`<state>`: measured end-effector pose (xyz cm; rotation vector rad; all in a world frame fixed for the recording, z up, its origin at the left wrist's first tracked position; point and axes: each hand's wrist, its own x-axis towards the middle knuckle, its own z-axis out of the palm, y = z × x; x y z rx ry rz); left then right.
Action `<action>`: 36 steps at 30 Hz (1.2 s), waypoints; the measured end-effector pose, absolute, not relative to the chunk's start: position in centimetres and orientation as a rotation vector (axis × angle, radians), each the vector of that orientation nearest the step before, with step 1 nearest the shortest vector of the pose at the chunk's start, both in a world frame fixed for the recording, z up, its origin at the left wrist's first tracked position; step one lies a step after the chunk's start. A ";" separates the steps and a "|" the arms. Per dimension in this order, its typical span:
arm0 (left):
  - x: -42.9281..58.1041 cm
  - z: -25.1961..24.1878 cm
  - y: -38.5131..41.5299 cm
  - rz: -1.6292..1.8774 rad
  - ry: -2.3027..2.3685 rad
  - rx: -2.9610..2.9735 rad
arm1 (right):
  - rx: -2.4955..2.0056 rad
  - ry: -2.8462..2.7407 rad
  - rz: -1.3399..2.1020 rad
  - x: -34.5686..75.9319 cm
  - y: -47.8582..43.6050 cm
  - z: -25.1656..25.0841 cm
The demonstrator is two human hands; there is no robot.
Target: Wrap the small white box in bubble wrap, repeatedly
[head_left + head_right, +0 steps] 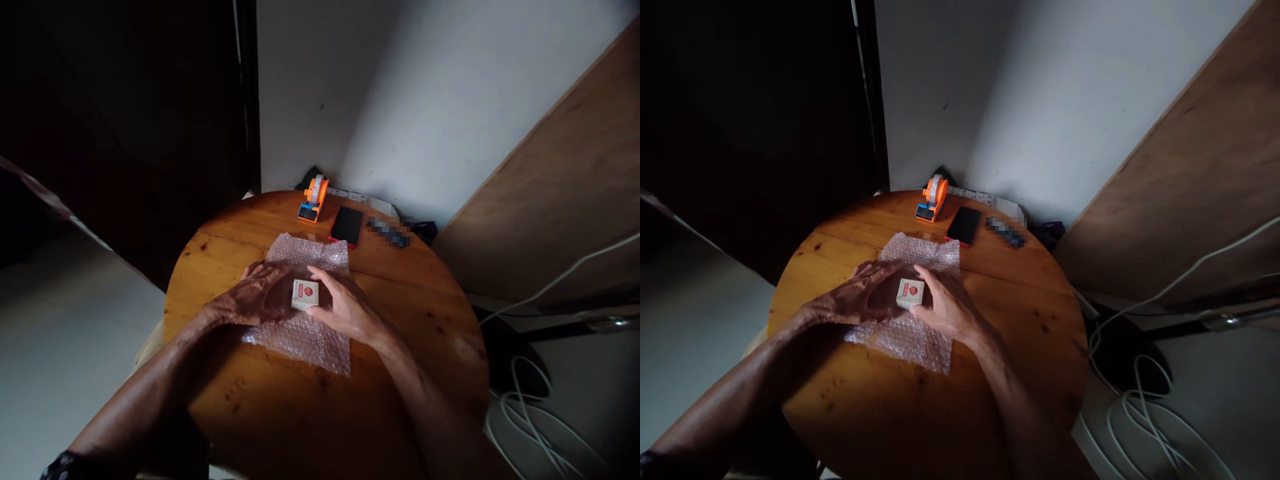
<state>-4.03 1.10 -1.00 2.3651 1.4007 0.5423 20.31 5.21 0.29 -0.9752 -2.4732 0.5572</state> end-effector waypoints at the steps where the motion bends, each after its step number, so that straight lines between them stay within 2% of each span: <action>1: -4.2 -0.9 1.1 0.537 1.419 2.360 | -0.984 -2.476 0.563 20.3 5.2 0.5; 23: -4.6 -0.5 1.2 0.438 1.399 2.324 | -1.038 -2.423 0.716 19.6 5.1 -0.3; 31: -4.4 1.4 0.0 0.694 1.322 2.299 | -1.014 -2.451 0.705 20.0 5.4 -0.4; 36: -4.0 2.9 -3.6 0.474 1.242 2.469 | -0.972 -2.432 0.779 20.2 5.5 -0.3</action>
